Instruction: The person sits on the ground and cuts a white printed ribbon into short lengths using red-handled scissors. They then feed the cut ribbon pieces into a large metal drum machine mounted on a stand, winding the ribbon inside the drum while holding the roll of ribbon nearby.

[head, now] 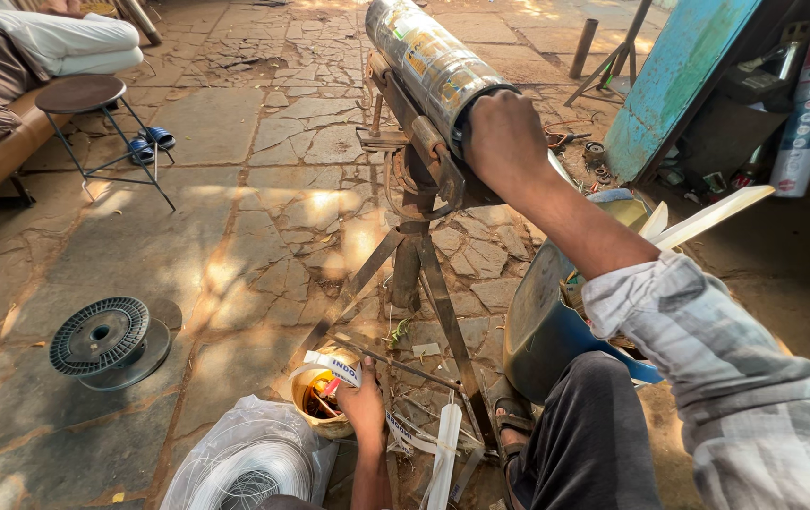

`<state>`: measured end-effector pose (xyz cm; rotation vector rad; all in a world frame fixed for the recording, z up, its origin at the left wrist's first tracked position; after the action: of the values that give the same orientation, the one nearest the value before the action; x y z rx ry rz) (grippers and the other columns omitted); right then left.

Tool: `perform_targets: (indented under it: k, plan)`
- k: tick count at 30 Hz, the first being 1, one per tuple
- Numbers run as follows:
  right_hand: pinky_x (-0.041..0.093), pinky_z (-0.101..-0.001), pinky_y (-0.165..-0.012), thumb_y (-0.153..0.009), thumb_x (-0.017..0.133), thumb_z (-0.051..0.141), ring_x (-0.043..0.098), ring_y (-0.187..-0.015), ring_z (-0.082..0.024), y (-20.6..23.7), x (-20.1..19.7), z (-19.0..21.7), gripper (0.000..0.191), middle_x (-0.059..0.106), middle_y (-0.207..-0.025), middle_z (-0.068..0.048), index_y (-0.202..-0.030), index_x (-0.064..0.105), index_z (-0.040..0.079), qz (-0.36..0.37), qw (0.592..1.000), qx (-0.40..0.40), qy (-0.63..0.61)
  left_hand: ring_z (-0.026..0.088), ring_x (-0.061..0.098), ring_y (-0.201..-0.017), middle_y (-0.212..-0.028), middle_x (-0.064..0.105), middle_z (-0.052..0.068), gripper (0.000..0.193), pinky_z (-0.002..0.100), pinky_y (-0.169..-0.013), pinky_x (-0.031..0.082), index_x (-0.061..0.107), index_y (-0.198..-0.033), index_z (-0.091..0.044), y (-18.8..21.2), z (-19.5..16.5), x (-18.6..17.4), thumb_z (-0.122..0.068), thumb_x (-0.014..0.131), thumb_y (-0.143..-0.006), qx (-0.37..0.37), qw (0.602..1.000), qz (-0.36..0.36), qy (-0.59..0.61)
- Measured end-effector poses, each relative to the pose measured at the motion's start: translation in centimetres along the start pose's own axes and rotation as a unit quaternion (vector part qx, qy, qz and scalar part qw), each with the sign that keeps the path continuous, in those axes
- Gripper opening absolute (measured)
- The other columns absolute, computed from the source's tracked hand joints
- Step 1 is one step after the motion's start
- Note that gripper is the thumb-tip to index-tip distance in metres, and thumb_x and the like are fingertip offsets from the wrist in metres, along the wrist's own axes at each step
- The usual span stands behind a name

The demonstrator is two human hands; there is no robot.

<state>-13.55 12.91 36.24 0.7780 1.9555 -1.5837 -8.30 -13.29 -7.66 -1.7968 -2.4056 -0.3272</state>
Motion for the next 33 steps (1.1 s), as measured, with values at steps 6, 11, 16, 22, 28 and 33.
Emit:
perform_targets:
  k: [6, 11, 16, 22, 28, 33]
  plan:
    - [0.059, -0.0468, -0.076, -0.085, 0.075, 0.015, 0.072, -0.079, -0.039, 0.8, 0.2, -0.3, 0.023, 0.070, -0.083, -0.026, -0.082, 0.071, -0.008, 0.037, 0.998, 0.036, 0.023, 0.011, 0.047, -0.057, -0.069, 0.060, 0.003, 0.025, 0.029, -0.053, 0.037, 0.067, -0.085, -0.001, -0.1, -0.2, -0.4, -0.023, 0.071, -0.096, -0.011, 1.000, -0.001, 0.000]
    - [0.058, -0.0458, -0.074, -0.079, 0.075, 0.015, 0.071, -0.080, -0.038, 1.0, 0.1, -0.3, 0.025, 0.069, -0.085, -0.027, -0.081, 0.069, -0.009, 0.060, 0.997, 0.026, 0.030, 0.009, 0.047, -0.055, -0.068, 0.061, 0.002, 0.024, 0.027, -0.051, 0.036, 0.067, -0.085, -0.001, -0.1, -0.4, -0.1, -0.022, 0.071, -0.096, -0.009, 1.000, 0.003, 0.016]
    - [0.057, -0.0502, -0.079, -0.081, 0.075, 0.014, 0.072, -0.082, -0.037, 0.4, 0.3, -0.6, 0.022, 0.070, -0.075, -0.023, -0.074, 0.069, -0.007, 0.061, 0.997, -0.011, 0.040, 0.010, 0.047, -0.055, -0.067, 0.061, 0.003, 0.023, 0.029, -0.052, 0.036, 0.069, -0.085, -0.001, 0.0, -0.5, 0.2, -0.022, 0.071, -0.095, -0.020, 1.000, 0.004, 0.007]
    - [0.059, -0.0478, -0.083, -0.083, 0.075, 0.009, 0.073, -0.071, -0.038, -0.1, 0.3, -0.4, 0.020, 0.071, -0.075, -0.025, -0.078, 0.070, -0.010, 0.042, 0.999, 0.005, -0.019, 0.011, 0.052, -0.060, -0.068, 0.064, 0.003, 0.027, 0.030, -0.057, 0.042, 0.069, -0.082, 0.001, 0.3, -1.2, 0.5, -0.022, 0.072, -0.095, 0.007, 1.000, 0.004, -0.022]
    - [0.062, -0.0434, -0.076, -0.089, 0.074, 0.012, 0.074, -0.071, -0.036, 0.6, 0.7, -1.5, 0.024, 0.070, -0.076, -0.024, -0.083, 0.069, -0.011, 0.084, 0.990, 0.084, -0.074, 0.014, 0.051, -0.060, -0.067, 0.062, 0.004, 0.029, 0.032, -0.058, 0.041, 0.067, -0.080, 0.002, 0.1, -1.7, 0.2, -0.021, 0.070, -0.097, 0.026, 0.999, 0.010, -0.028]
    - [0.060, -0.0458, -0.077, -0.088, 0.074, 0.014, 0.072, -0.069, -0.034, 0.6, 0.0, -1.1, 0.024, 0.069, -0.070, -0.020, -0.076, 0.069, -0.006, 0.064, 0.995, 0.062, -0.044, 0.012, 0.050, -0.062, -0.069, 0.062, 0.003, 0.029, 0.031, -0.059, 0.041, 0.067, -0.081, 0.003, 0.2, -1.8, 0.3, -0.022, 0.071, -0.097, 0.031, 0.999, 0.015, -0.017]
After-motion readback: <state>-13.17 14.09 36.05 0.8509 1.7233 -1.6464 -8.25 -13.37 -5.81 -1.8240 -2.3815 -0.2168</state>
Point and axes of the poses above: each hand's wrist, its own y-axis away from the middle knuckle, its own x-axis out of the palm, z = x × y, the point moved 10 cm from there along -y, towards the middle knuckle
